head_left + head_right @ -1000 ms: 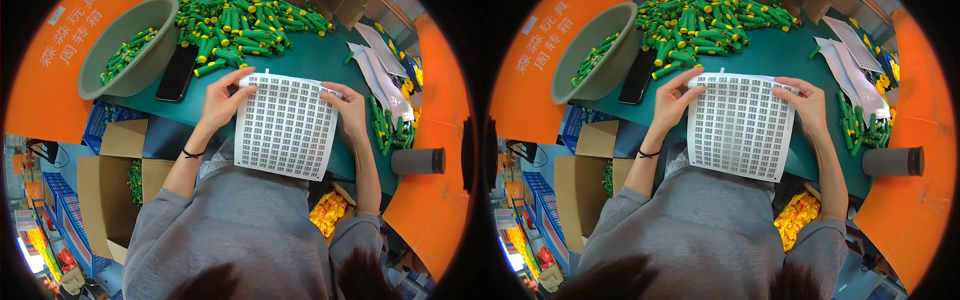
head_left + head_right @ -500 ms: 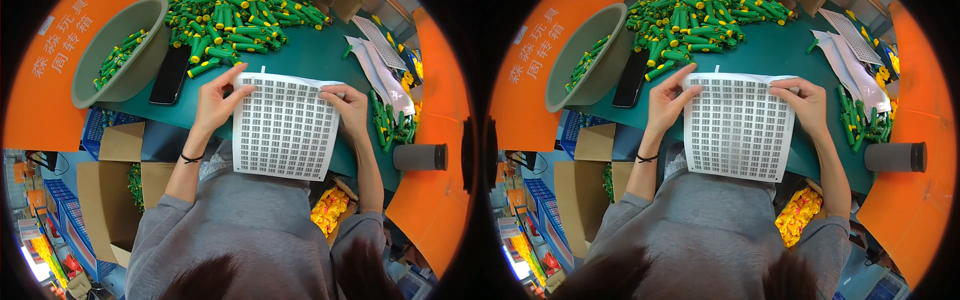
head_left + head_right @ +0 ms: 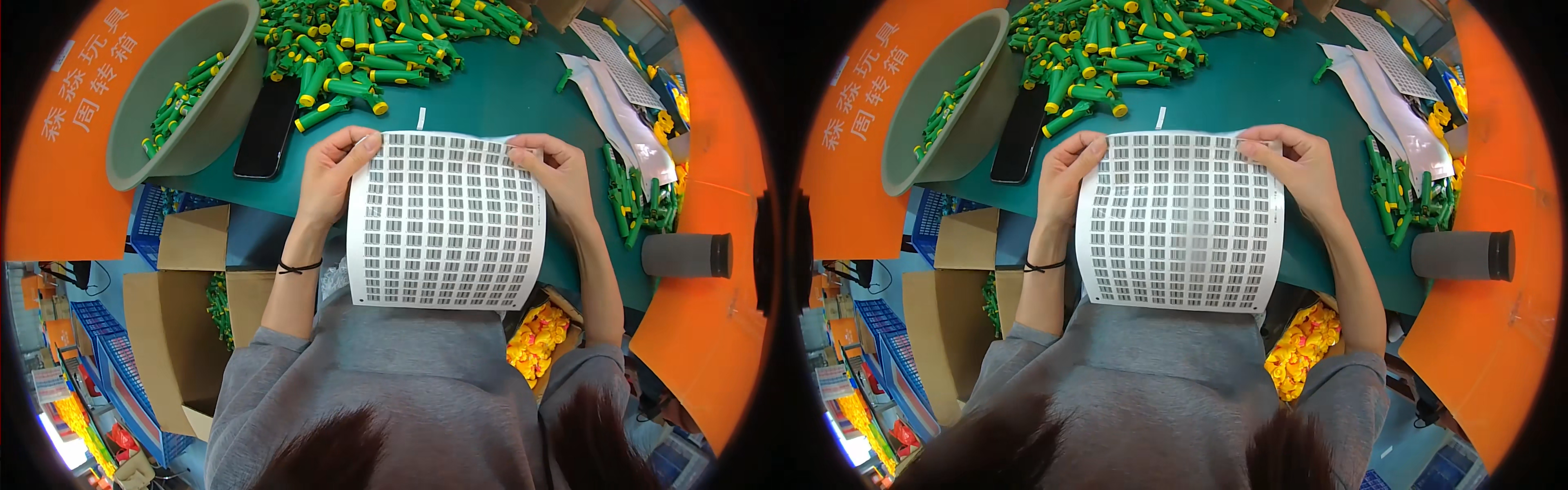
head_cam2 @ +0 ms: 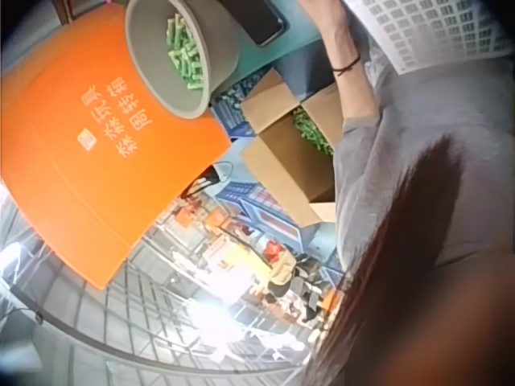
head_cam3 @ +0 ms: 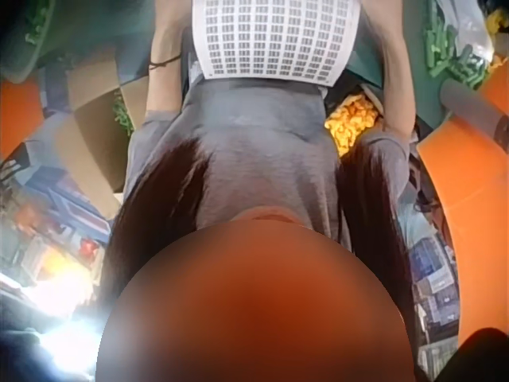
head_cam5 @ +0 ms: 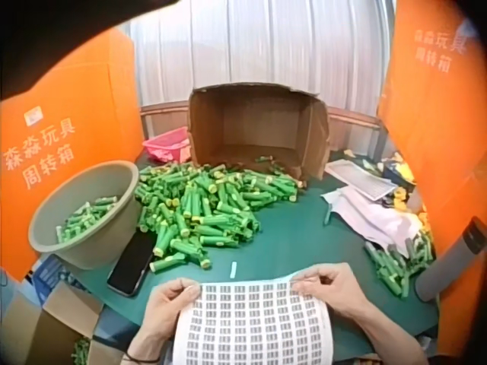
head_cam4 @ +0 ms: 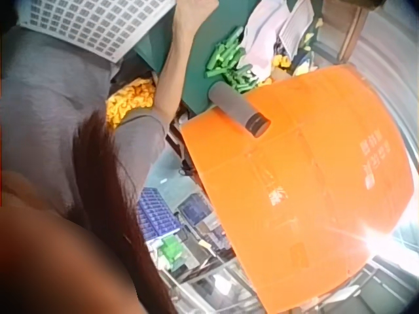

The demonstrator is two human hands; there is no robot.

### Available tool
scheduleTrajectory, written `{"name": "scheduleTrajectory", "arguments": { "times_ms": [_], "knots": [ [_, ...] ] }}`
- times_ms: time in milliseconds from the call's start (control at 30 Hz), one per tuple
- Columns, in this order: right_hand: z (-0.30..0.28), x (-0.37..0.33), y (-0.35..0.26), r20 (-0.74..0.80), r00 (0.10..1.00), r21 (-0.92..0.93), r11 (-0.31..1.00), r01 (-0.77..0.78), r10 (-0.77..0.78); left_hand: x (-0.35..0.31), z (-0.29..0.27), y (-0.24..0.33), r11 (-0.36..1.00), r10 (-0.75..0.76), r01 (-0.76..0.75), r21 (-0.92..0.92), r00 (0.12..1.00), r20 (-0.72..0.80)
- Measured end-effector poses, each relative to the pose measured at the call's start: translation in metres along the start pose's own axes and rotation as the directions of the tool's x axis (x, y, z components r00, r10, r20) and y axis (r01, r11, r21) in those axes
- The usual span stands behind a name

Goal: Apply small adhesive labels to plastic toy components at a factory workbench.

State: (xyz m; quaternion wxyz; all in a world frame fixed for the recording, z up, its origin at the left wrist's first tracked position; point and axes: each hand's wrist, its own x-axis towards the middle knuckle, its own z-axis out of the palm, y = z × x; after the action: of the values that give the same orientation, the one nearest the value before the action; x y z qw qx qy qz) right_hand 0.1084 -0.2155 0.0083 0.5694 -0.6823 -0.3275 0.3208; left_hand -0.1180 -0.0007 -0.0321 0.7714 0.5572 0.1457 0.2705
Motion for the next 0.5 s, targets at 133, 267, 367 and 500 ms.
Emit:
{"name": "scheduleTrajectory", "arguments": {
  "times_ms": [133, 267, 367, 500],
  "knots": [
    [-0.001, 0.001, 0.004, -0.032, 0.974, -0.269, 0.941, 0.207, -0.224, 0.003, 0.006, -0.003, 0.984, 0.114, -0.1, 0.146, 0.989, -0.093],
    [-0.007, 0.001, 0.008, -0.042, 0.891, -0.525, 0.769, 0.366, -0.452, 0.003, 0.013, -0.005, 0.957, 0.222, -0.189, 0.22, 0.965, -0.14],
    [-0.004, 0.01, 0.016, -0.078, 0.887, -0.358, 0.844, 0.401, -0.454, 0.003, 0.009, -0.01, 0.931, 0.303, -0.252, 0.263, 0.938, -0.172],
    [-0.005, 0.004, 0.016, 0.072, 0.993, 0.306, 0.945, -0.113, 0.095, 0.006, 0.008, -0.005, 0.965, 0.171, -0.119, 0.233, 0.961, -0.219]
  ]
}}
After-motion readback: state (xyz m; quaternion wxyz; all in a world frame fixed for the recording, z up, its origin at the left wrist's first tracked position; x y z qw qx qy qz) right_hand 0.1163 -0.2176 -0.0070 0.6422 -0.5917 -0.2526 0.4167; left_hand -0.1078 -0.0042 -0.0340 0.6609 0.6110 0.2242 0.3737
